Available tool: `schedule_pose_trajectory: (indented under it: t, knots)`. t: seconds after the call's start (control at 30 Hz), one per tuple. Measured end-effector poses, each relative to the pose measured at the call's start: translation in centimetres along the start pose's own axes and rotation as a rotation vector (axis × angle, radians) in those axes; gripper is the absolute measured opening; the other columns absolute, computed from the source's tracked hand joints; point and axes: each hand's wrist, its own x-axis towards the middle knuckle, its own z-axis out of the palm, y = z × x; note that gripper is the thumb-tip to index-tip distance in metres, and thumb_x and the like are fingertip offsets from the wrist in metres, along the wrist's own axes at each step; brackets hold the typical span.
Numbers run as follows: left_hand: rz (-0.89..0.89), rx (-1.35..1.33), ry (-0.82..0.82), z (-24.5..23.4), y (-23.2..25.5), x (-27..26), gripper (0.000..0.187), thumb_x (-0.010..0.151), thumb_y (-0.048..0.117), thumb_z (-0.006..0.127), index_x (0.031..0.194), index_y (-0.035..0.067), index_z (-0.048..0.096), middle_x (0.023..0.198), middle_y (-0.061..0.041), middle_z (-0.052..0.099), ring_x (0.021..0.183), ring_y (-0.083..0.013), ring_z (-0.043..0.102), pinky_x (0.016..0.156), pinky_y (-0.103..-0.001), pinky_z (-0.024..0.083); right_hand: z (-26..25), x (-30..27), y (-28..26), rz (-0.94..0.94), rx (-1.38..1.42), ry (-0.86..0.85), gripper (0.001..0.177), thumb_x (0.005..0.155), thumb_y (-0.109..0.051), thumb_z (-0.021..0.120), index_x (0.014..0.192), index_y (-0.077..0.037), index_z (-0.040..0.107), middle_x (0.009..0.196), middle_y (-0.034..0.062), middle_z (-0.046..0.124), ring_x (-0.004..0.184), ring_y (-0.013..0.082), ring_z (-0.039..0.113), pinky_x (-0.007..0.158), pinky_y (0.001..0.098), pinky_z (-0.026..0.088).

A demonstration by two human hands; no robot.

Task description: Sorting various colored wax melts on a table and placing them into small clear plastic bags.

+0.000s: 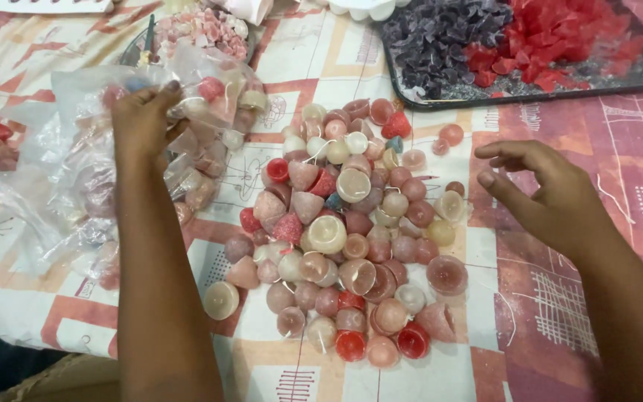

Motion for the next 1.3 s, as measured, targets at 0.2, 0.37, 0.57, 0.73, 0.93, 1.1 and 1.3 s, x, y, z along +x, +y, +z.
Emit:
schedule_pose_trajectory:
  t: [0.2, 0.37, 0.57, 0.73, 0.93, 1.1, 1.3]
  knots:
    - [0.007, -0.212, -0.127, 5.6, -3.6, 6.0, 0.016, 0.097, 0.017, 0.073, 0.097, 0.002, 0.074, 0.085, -0.003, 0.066, 0.073, -0.011, 0.064, 0.072, -0.028, 0.066, -0.1, 0.2, 0.0, 0.046, 0.01, -0.046, 0.04, 0.094, -0.04, 0.068, 0.129, -0.021, 0.069, 0.119, 0.0057, 0.073, 0.106, 0.0193, 0.07, 0.074, 0.0372, 0.056]
    - [0.033, -0.079, -0.161, 10.6, -11.8, 12.5, 0.018, 0.094, 0.016, 0.069, 0.096, -0.002, 0.071, 0.087, -0.007, 0.07, 0.08, -0.021, 0.071, 0.071, -0.035, 0.067, 0.2, 0.3, 0.3, -0.005, -0.03, -0.078, 0.039, 0.094, -0.039, 0.068, 0.128, -0.021, 0.07, 0.121, 0.0062, 0.071, 0.103, 0.0208, 0.069, 0.078, 0.0381, 0.057]
    - [0.226, 1.011, 0.083, 12.0, -6.8, 6.3, 0.045, 0.091, 0.014, 0.066, 0.136, 0.016, 0.062, 0.135, -0.018, 0.062, 0.12, -0.0421, 0.064, 0.095, -0.052, 0.055, 0.4, 0.4, -0.2, -0.044, -0.05, -0.114, 0.042, 0.091, -0.038, 0.07, 0.128, -0.019, 0.068, 0.121, 0.0072, 0.07, 0.099, 0.0223, 0.069, 0.078, 0.0401, 0.057]
    - [0.843, 1.512, -0.182, 12.6, -10.1, 7.3, 0.049, 0.107, 0.055, 0.04, 0.151, 0.034, 0.047, 0.17, -0.011, 0.024, 0.151, -0.0477, 0.024, 0.115, -0.076, 0.019, 0.4, 0.4, -0.1, -0.053, -0.084, -0.147, 0.042, 0.092, -0.039, 0.071, 0.129, -0.021, 0.067, 0.115, 0.0073, 0.07, 0.099, 0.0222, 0.068, 0.08, 0.0396, 0.057]
    - [0.571, 1.633, -0.373, 11.5, -8.5, 7.7, 0.055, 0.102, 0.061, 0.026, 0.154, 0.045, 0.034, 0.167, -0.006, 0.024, 0.147, -0.0495, 0.02, 0.11, -0.082, 0.005, 0.3, 0.5, 0.7, -0.075, -0.085, -0.151, 0.04, 0.093, -0.039, 0.069, 0.128, -0.02, 0.068, 0.117, 0.0086, 0.07, 0.103, 0.0232, 0.067, 0.08, 0.0401, 0.057]
    - [0.49, 1.574, -0.309, 11.6, -8.7, 8.3, 0.051, 0.109, 0.055, 0.029, 0.154, 0.036, 0.041, 0.164, -0.012, 0.032, 0.146, -0.0539, 0.027, 0.108, -0.085, 0.008, -0.1, 0.5, 1.0, -0.033, -0.054, -0.149, 0.038, 0.095, -0.038, 0.068, 0.13, -0.021, 0.068, 0.119, 0.0078, 0.07, 0.103, 0.022, 0.069, 0.084, 0.0397, 0.057]
    - [0.383, 1.623, -0.259, 11.8, -8.0, 8.7, 0.052, 0.107, 0.055, 0.031, 0.155, 0.037, 0.038, 0.166, -0.007, 0.028, 0.148, -0.0529, 0.03, 0.11, -0.084, 0.009, -0.2, 0.4, 1.2, -0.06, -0.028, -0.148, 0.036, 0.096, -0.037, 0.068, 0.128, -0.02, 0.069, 0.119, 0.0072, 0.071, 0.104, 0.0205, 0.07, 0.085, 0.039, 0.057]
